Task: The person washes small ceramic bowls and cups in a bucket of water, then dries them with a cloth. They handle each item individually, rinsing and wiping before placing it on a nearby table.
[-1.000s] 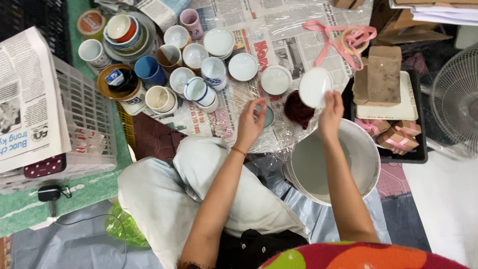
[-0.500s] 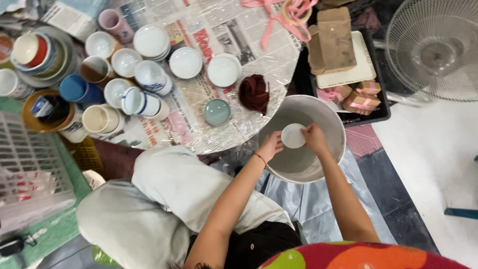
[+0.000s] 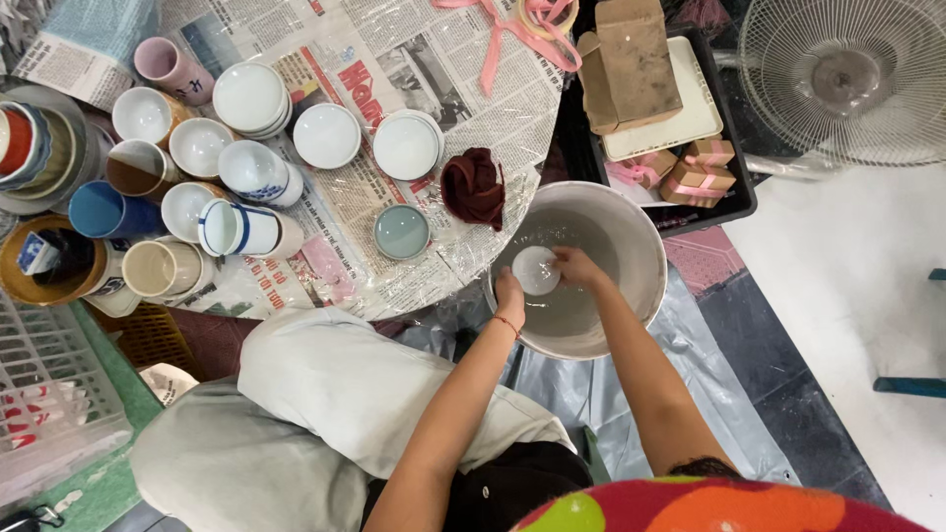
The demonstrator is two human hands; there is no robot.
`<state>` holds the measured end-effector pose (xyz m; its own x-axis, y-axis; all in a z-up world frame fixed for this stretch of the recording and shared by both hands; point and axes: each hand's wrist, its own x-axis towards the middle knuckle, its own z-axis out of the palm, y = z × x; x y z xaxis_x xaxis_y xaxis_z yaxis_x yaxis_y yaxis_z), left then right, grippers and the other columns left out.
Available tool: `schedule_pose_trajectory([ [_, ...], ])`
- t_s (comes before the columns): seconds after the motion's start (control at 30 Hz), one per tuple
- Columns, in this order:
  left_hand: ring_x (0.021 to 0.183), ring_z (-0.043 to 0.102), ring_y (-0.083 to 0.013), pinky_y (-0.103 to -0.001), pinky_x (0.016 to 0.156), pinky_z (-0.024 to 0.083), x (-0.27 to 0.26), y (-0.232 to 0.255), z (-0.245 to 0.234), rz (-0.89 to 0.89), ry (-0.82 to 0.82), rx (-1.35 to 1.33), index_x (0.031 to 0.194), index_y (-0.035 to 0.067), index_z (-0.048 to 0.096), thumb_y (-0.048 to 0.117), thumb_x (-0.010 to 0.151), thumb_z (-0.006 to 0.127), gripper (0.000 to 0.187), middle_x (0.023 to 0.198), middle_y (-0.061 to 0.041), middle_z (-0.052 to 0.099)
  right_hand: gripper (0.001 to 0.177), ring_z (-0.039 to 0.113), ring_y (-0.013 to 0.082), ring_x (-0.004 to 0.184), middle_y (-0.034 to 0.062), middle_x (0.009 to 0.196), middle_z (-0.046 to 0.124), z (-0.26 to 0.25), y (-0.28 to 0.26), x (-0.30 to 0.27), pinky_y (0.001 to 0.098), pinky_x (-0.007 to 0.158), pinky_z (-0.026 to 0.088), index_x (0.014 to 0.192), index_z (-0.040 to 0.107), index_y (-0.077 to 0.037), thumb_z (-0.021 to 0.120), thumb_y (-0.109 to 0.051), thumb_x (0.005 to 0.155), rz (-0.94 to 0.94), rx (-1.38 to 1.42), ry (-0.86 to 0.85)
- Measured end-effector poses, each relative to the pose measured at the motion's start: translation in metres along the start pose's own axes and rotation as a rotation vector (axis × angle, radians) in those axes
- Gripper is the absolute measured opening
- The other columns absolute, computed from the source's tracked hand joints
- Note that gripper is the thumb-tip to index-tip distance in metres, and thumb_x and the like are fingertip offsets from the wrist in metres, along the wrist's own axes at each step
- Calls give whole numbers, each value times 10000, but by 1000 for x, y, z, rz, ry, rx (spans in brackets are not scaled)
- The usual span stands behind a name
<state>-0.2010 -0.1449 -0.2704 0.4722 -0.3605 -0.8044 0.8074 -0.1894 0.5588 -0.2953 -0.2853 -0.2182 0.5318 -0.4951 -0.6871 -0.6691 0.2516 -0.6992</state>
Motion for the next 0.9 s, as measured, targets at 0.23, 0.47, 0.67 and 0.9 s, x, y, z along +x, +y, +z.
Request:
schedule_pose_trajectory([
  [0.23, 1241, 583, -310, -594, 1062, 436, -31, 37, 5, -305, -221, -9, 1376, 148, 560, 576, 1027, 353, 590, 1395, -97, 599, 319, 675, 132, 815, 59, 984, 723, -35, -20, -57, 303, 693, 595, 1275, 654, -27, 643, -159, 985, -94, 63, -90],
  [0.47, 1272, 583, -360, -686, 998, 517, -86, 84, -2, -408, -824, -321, 1390, 125, 561, 545, 988, 507, 584, 1405, -120, 587, 282, 690, 181, 980, 101, 1087, 734, -13, -56, -106, 365, 861, 575, 1250, 641, -2, 627, -131, 1000, -286, 18, 49],
  [0.67, 1187, 613, -294, -520, 924, 550, -71, 77, -1, -358, -565, -274, 1368, 124, 598, 593, 973, 523, 618, 1341, -111, 632, 576, 376, 363, 1436, 199, 1504, 491, 50, -73, -152, 517, 1194, 246, 1463, 482, -23, 606, -178, 922, -677, -874, 640],
  [0.9, 1218, 618, -237, -451, 985, 482, -42, 53, -3, -309, -591, -307, 1347, 169, 628, 584, 924, 547, 599, 1339, -54, 668, 744, 290, 307, 1520, 220, 1588, 391, 60, -69, -201, 505, 1249, 184, 1523, 374, 37, 599, -223, 864, -734, -1195, 428],
])
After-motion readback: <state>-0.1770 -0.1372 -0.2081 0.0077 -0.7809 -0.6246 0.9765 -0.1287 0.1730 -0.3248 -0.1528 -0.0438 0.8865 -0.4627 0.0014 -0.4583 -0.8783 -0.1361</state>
